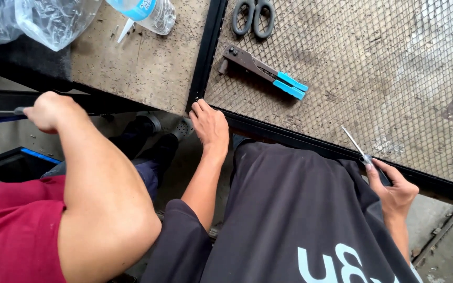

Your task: Securing a wire mesh into a metal frame using a screwdriver, hammer, and other hand tools.

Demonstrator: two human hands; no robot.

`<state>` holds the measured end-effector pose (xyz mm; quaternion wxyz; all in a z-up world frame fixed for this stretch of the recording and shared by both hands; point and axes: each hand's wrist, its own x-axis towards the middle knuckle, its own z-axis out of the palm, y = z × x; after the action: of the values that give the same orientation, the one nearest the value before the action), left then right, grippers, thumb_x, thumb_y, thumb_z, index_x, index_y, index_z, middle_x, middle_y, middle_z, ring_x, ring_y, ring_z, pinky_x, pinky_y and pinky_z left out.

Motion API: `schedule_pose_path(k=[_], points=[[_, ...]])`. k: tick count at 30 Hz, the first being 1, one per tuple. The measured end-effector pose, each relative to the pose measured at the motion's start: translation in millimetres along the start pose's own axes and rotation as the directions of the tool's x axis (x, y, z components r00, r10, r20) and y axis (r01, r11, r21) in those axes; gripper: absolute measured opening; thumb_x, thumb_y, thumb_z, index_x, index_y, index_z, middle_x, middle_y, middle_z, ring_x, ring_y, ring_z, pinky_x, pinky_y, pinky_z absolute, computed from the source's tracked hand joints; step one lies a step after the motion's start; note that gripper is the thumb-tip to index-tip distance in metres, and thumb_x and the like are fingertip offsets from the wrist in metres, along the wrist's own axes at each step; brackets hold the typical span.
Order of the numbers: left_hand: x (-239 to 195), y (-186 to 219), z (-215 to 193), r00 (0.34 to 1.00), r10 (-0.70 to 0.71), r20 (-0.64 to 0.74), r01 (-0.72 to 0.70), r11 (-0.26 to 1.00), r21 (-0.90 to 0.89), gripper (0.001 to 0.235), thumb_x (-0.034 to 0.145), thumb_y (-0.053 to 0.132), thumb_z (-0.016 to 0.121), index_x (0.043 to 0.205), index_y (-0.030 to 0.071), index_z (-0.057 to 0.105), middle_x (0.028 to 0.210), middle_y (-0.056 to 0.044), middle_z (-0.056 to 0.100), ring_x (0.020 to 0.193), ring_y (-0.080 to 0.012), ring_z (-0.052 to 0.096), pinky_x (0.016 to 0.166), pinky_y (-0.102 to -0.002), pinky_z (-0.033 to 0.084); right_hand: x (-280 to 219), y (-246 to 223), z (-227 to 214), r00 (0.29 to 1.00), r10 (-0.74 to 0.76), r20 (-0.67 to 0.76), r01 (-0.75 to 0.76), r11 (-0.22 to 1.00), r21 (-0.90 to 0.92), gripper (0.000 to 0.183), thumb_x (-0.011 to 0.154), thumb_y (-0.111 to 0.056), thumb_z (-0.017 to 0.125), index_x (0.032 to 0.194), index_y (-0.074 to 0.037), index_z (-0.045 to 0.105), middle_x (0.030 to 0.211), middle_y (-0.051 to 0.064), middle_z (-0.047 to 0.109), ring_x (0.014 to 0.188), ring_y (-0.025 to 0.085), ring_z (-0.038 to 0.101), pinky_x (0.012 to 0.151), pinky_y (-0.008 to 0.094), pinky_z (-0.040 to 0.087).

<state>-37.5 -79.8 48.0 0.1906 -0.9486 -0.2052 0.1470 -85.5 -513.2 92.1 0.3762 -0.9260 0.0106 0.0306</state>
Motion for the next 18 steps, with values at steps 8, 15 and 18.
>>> schedule_pose_path(k=[8, 15, 18], points=[[7, 5, 8, 0.997, -0.072, -0.015, 0.068, 0.980, -0.188, 0.021, 0.092, 0.001, 0.055, 0.092, 0.005, 0.076, 0.104, -0.007, 0.053, 0.099, -0.0250, 0.048, 0.091, -0.037, 0.044, 15, 14, 7, 0.994, -0.105, 0.003, 0.106, 0.994, -0.035, 0.021, 0.103, -0.001, 0.084, 0.122, 0.005, 0.078, 0.117, 0.015, 0.076, 0.104, 0.018, 0.070, 0.096, 0.025, 0.054], [1, -5, 2, 0.997, -0.079, 0.002, 0.077, 0.963, -0.257, 0.026, 0.093, 0.005, 0.050, 0.117, 0.000, 0.059, 0.111, -0.011, 0.050, 0.101, -0.0284, 0.050, 0.093, -0.037, 0.046, 28, 20, 26, 0.988, -0.153, 0.016, 0.153, 0.988, -0.019, 0.020, 0.100, -0.008, 0.084, 0.119, -0.001, 0.079, 0.113, 0.009, 0.077, 0.091, 0.009, 0.067, 0.079, 0.024, 0.052], [-11, -13, -19, 0.997, -0.003, 0.077, 0.030, 0.933, -0.360, 0.036, 0.096, 0.005, 0.045, 0.129, -0.006, 0.052, 0.123, -0.017, 0.049, 0.116, -0.0347, 0.048, 0.102, -0.043, 0.042, 28, 25, 26, 0.998, -0.068, 0.006, 0.068, 0.997, -0.041, 0.021, 0.095, -0.017, 0.085, 0.115, -0.013, 0.081, 0.104, 0.007, 0.077, 0.093, 0.019, 0.069, 0.078, 0.032, 0.054]])
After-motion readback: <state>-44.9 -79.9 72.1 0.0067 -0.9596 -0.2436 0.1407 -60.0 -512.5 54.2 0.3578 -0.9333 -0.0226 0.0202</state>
